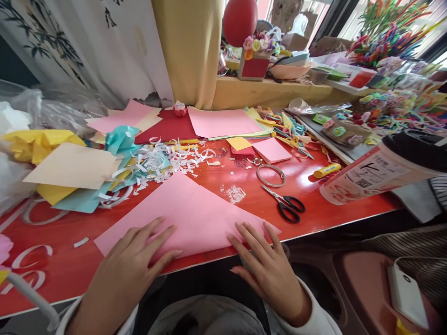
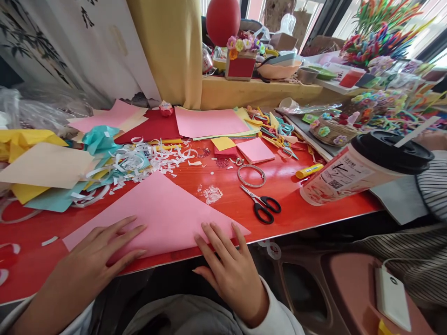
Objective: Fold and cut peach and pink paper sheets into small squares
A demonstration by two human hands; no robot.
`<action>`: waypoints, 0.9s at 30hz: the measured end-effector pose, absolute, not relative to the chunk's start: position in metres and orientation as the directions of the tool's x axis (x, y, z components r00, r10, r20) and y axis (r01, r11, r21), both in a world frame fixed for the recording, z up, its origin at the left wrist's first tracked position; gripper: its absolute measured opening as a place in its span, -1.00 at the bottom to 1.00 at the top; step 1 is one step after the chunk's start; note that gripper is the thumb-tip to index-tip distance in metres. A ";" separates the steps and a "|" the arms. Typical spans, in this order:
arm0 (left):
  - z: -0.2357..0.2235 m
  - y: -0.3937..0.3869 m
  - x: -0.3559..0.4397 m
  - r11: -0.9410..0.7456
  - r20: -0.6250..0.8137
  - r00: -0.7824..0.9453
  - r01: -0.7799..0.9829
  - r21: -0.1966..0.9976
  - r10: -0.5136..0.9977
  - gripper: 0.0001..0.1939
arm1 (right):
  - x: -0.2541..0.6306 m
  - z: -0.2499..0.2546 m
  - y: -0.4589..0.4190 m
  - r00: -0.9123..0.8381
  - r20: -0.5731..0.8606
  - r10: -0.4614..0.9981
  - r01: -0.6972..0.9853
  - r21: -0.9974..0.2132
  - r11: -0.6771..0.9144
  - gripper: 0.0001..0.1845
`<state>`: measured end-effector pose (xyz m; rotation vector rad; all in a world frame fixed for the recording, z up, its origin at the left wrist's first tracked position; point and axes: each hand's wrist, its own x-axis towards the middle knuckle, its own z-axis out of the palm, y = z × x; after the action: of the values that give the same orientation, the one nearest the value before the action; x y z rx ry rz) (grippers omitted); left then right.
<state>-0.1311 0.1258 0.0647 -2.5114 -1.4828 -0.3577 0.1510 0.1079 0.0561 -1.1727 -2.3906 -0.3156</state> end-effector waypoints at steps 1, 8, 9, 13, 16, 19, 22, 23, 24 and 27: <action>0.065 0.125 -0.132 -0.482 0.307 0.471 0.875 -0.044 0.827 -0.47 | 0.150 0.056 0.109 -0.547 0.497 0.673 0.781 0.015 0.624 -0.57; 0.078 0.113 -0.111 -0.394 0.368 0.456 0.889 -0.234 0.810 -0.50 | 0.150 0.049 0.118 -0.560 0.469 0.683 0.772 -0.004 0.636 -0.55; 0.080 0.113 -0.099 -0.351 0.414 0.429 0.902 -0.253 0.803 -0.51 | 0.150 0.047 0.118 -0.563 0.462 0.685 0.771 -0.006 0.637 -0.54; 0.079 0.117 -0.053 -0.474 0.506 0.479 0.868 -0.151 0.717 -0.58 | 0.149 0.044 0.118 -0.567 0.452 0.688 0.765 -0.021 0.644 -0.51; 0.072 0.122 -0.040 -0.533 0.500 0.479 0.845 -0.042 0.721 -0.63 | 0.148 0.042 0.116 -0.557 0.471 0.683 0.757 -0.050 0.652 -0.51; 0.065 0.127 -0.045 -0.559 0.491 0.489 0.829 -0.005 0.721 -0.66 | 0.147 0.042 0.114 -0.528 0.503 0.684 0.759 -0.080 0.646 -0.55; 0.063 0.129 -0.053 -0.582 0.491 0.504 0.813 0.008 0.711 -0.69 | 0.147 0.042 0.113 -0.488 0.537 0.688 0.778 -0.090 0.622 -0.62; 0.063 0.130 -0.055 -0.589 0.492 0.508 0.808 0.011 0.707 -0.69 | 0.148 0.042 0.113 -0.474 0.550 0.688 0.785 -0.091 0.613 -0.63; 0.063 0.130 -0.056 -0.595 0.491 0.513 0.804 0.014 0.704 -0.69 | 0.148 0.042 0.113 -0.456 0.563 0.689 0.791 -0.097 0.604 -0.64; 0.065 0.132 -0.056 -0.604 0.473 0.524 0.797 0.022 0.708 -0.68 | 0.150 0.041 0.112 -0.406 0.592 0.696 0.805 -0.129 0.579 -0.66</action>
<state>-0.0558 0.1321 0.0651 -2.5647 -1.2836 -0.6607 0.1495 0.1123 0.0405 -1.1903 -2.2059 -0.2342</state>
